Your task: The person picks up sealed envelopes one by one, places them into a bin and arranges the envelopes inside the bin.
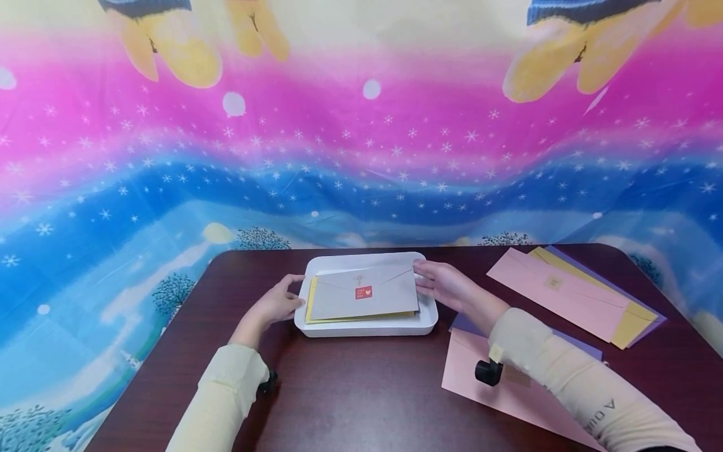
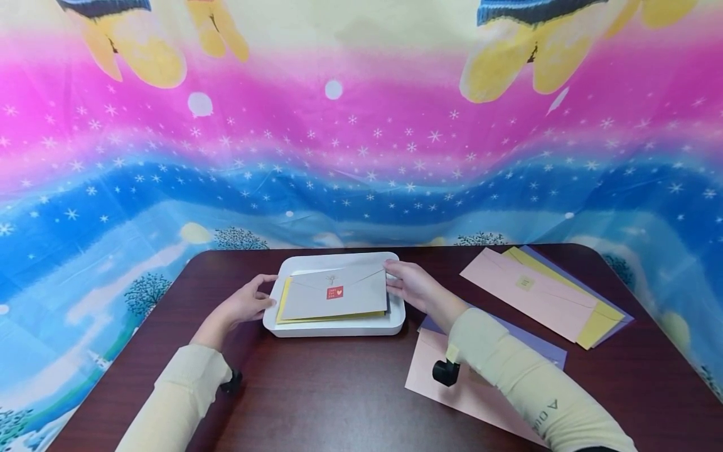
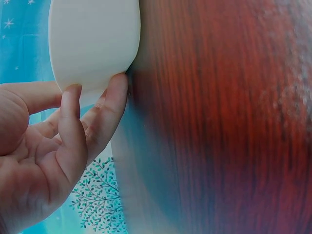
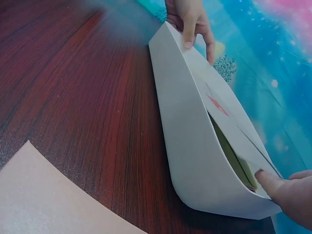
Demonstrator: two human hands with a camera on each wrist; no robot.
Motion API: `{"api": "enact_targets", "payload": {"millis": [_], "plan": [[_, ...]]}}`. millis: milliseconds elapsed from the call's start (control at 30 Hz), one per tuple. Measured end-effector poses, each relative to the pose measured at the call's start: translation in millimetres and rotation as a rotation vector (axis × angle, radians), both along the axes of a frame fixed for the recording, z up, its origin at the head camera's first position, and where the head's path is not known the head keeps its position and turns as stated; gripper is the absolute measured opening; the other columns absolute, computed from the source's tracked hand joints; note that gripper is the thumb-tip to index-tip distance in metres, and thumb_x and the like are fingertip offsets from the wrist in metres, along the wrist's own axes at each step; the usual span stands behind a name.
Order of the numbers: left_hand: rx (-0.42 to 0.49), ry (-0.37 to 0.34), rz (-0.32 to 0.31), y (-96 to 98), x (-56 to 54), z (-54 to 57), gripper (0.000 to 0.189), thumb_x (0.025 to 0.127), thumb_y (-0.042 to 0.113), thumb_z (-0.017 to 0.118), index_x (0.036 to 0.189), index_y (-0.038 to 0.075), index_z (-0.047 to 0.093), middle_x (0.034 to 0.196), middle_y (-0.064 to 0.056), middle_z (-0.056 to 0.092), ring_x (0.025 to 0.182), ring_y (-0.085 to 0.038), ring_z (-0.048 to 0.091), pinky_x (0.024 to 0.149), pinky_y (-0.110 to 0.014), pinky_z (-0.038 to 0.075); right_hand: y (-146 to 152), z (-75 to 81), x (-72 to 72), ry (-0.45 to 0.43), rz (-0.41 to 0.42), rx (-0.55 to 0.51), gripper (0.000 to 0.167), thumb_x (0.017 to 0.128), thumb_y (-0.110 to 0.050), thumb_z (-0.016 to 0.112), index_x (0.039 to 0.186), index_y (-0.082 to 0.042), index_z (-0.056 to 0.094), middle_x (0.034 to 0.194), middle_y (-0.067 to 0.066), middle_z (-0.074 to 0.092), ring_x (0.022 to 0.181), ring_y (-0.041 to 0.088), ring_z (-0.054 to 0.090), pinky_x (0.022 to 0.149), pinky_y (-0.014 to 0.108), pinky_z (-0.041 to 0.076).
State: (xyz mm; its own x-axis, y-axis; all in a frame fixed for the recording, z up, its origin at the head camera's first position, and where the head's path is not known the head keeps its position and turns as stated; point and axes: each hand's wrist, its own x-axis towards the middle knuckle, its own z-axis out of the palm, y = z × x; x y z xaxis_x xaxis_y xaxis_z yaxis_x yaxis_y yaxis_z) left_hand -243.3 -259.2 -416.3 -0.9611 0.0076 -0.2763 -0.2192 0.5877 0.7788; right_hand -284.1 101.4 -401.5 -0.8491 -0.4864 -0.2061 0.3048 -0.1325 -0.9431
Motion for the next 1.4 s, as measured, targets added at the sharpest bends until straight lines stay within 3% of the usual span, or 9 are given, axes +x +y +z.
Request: {"api": "enact_targets", "payload": {"millis": [333,567,1000,1267,1400], "plan": [[-0.007,-0.004,0.005,1.2,1.6,2.0,0.059,0.102,-0.002,0.056,0.156,0.004,0.034,0.121,-0.028,0.065,0.092,-0.024,0.067,0.077,-0.036,0.057,3.2,0.0,-1.6,0.047,0.031,-0.029,0.061,0.110,-0.009,0.027,0.157,0.012,-0.006,0.165,0.030,-0.012,0.151,0.048,-0.004,0.123,0.051,0.008],[-0.008,0.001,-0.003,0.8,1.4,1.1,0.059,0.102,-0.001,0.057,0.156,0.003,0.033,0.122,-0.029,0.064,0.097,-0.026,0.067,0.076,-0.034,0.057,7.8,4.2,-2.3,0.052,0.036,-0.030,0.060,0.111,-0.009,0.028,0.159,0.009,-0.004,0.166,0.030,-0.007,0.152,0.046,0.001,0.123,0.051,0.010],[-0.031,-0.005,0.000,2.1,2.5,2.9,0.059,0.102,-0.001,0.057,0.156,0.004,0.033,0.123,-0.029,0.064,0.097,-0.027,0.067,0.076,-0.034,0.057,31.5,24.4,-1.2,0.115,0.085,0.006,0.060,0.111,-0.007,0.030,0.159,0.010,-0.002,0.166,0.029,0.003,0.152,0.045,0.008,0.122,0.048,0.016],[-0.024,-0.005,0.001,2.0,2.8,3.2,0.059,0.102,0.000,0.056,0.157,0.005,0.033,0.126,-0.030,0.062,0.103,-0.030,0.067,0.080,-0.036,0.058,61.3,40.5,1.5,0.224,0.091,0.125,0.057,0.112,-0.010,0.031,0.160,0.008,0.007,0.164,0.029,0.018,0.148,0.042,0.027,0.118,0.040,0.031],[-0.023,-0.004,-0.004,1.9,2.4,3.3,0.059,0.102,0.000,0.056,0.156,0.004,0.033,0.126,-0.030,0.061,0.103,-0.029,0.066,0.080,-0.036,0.058,79.0,46.3,2.4,0.236,0.078,0.142,0.062,0.112,-0.015,0.039,0.161,0.006,0.008,0.164,0.030,0.019,0.138,0.023,0.049,0.115,0.035,0.035]]}}
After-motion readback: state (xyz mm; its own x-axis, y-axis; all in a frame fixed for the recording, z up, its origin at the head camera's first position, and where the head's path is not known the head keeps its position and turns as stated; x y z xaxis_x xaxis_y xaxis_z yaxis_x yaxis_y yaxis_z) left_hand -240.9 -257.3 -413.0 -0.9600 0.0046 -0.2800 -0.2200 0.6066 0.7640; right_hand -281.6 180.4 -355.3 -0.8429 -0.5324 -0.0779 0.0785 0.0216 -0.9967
